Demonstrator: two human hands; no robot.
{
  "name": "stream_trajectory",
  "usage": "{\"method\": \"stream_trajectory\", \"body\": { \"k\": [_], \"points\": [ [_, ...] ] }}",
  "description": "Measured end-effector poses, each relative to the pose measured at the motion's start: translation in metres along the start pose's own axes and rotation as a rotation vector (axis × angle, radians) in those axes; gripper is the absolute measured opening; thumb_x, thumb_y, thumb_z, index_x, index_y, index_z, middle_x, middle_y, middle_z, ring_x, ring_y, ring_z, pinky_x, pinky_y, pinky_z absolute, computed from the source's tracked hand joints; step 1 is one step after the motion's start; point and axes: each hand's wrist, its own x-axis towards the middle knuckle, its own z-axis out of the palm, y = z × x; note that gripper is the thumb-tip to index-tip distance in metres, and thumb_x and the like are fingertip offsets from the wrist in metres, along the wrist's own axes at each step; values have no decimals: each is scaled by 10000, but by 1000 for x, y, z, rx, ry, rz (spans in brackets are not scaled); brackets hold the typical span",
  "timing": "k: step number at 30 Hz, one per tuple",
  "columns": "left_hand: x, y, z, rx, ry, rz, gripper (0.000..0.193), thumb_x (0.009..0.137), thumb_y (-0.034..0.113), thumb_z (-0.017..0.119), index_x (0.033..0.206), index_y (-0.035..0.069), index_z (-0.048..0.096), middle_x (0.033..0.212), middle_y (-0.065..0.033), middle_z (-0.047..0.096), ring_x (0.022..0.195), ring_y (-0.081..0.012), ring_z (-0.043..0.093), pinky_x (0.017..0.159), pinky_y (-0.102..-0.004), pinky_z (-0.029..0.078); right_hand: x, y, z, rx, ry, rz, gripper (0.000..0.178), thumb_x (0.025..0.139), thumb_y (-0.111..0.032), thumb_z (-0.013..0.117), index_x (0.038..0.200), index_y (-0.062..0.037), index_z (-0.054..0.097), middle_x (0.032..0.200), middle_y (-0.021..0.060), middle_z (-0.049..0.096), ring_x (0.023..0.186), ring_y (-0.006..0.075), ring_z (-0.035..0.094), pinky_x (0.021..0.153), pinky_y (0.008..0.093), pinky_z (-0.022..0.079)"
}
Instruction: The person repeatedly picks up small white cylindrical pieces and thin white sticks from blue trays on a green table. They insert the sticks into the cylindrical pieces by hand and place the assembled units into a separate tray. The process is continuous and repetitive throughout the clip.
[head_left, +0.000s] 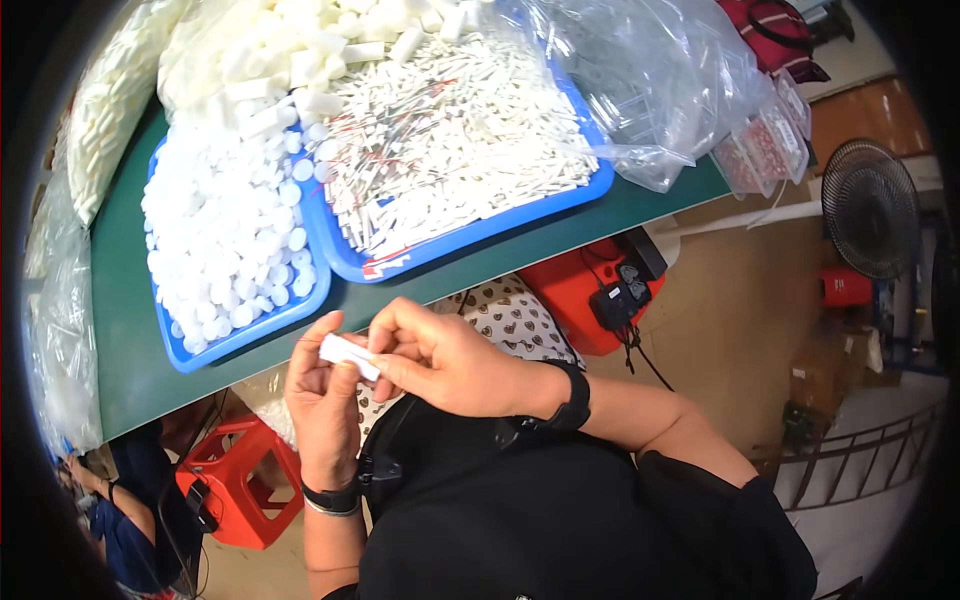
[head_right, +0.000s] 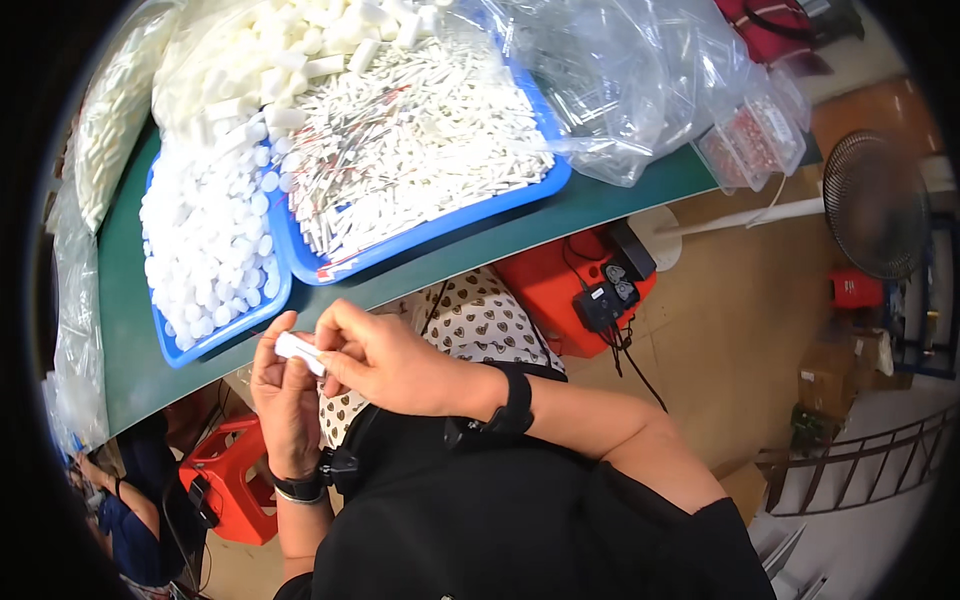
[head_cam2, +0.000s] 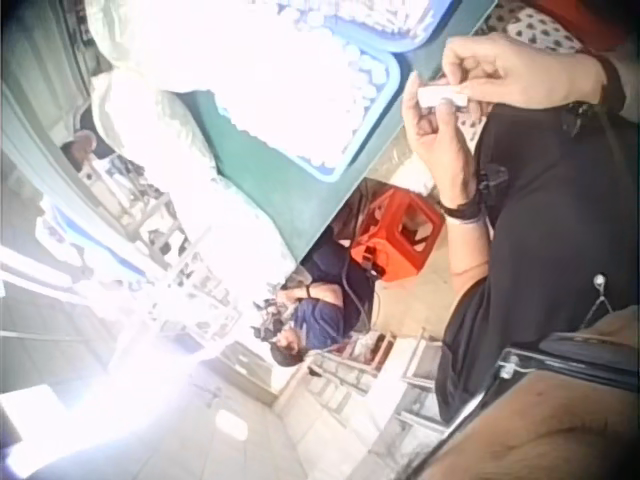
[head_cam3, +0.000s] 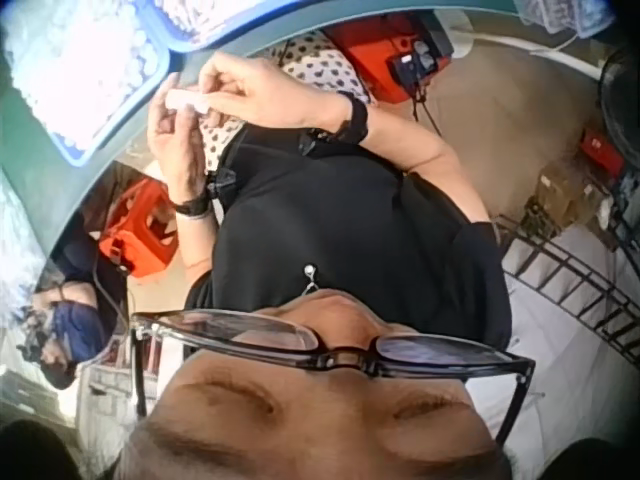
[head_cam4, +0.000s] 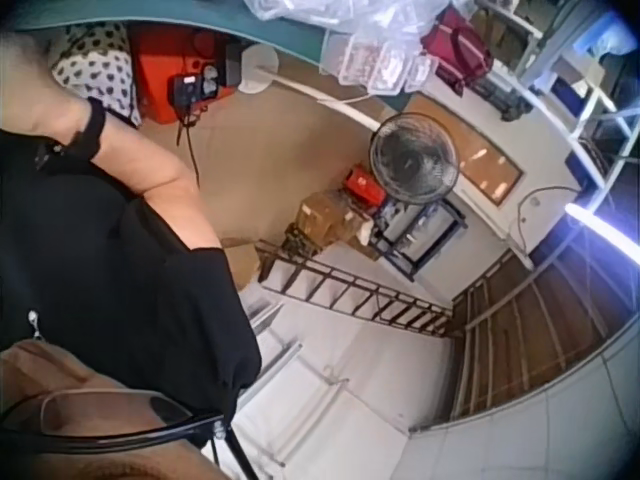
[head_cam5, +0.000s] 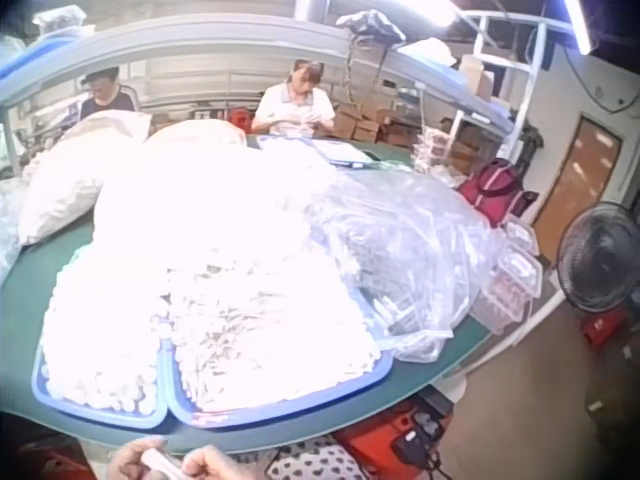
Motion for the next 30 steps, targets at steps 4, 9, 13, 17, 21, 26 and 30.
{"method": "stream_trajectory", "body": {
  "k": [4,9,13,17,21,26,30],
  "points": [
    [7,4,1,-144,35,17,331,938,173,668,1199,26,528,1041,-111,623,798,-112,575,693,-241,480,-2,-26,-11,-538,144,-293,122,968,-70,578,1063,-3,544,856,100,657,777,156,674,697,292,534],
    [9,21,14,-270,-33,-44,155,1007,211,534,1033,84,450,1017,-183,607,701,-129,547,638,-270,501,15,-99,-87,-1285,624,-606,91,932,-84,555,989,-29,600,849,199,642,755,399,627,645,445,501],
    [11,21,20,-285,-139,-122,131,988,144,528,1079,59,486,1024,-196,614,731,-162,585,682,-320,529,17,-141,-167,-1738,767,-445,109,885,-63,565,965,-3,606,940,198,649,884,412,617,751,477,492],
    [11,22,25,-283,-170,-133,125,991,127,516,1082,42,513,1047,-187,618,739,-148,590,699,-309,525,31,-141,-221,-2015,679,-361,89,843,-68,593,900,-2,580,918,207,644,860,421,624,734,503,489],
    [15,20,27,-226,-152,-135,122,994,122,510,1081,36,516,1071,-181,618,744,-135,591,707,-294,522,37,-142,-221,-1986,637,-217,130,833,-115,609,889,-2,575,919,219,639,817,429,633,710,523,496],
    [13,14,21,-214,-107,-120,127,997,144,516,1062,35,525,1072,-177,618,751,-129,581,716,-269,513,46,-146,-214,-2033,740,-415,204,867,-211,637,1007,-65,606,994,166,643,953,400,613,742,477,491],
    [13,13,25,-206,-107,-137,159,1001,174,525,1061,27,525,1067,-177,618,752,-127,573,716,-270,511,45,-153,-221,-2007,552,-331,169,834,-125,591,901,31,596,862,256,640,846,435,632,747,486,507]
  ]
}}
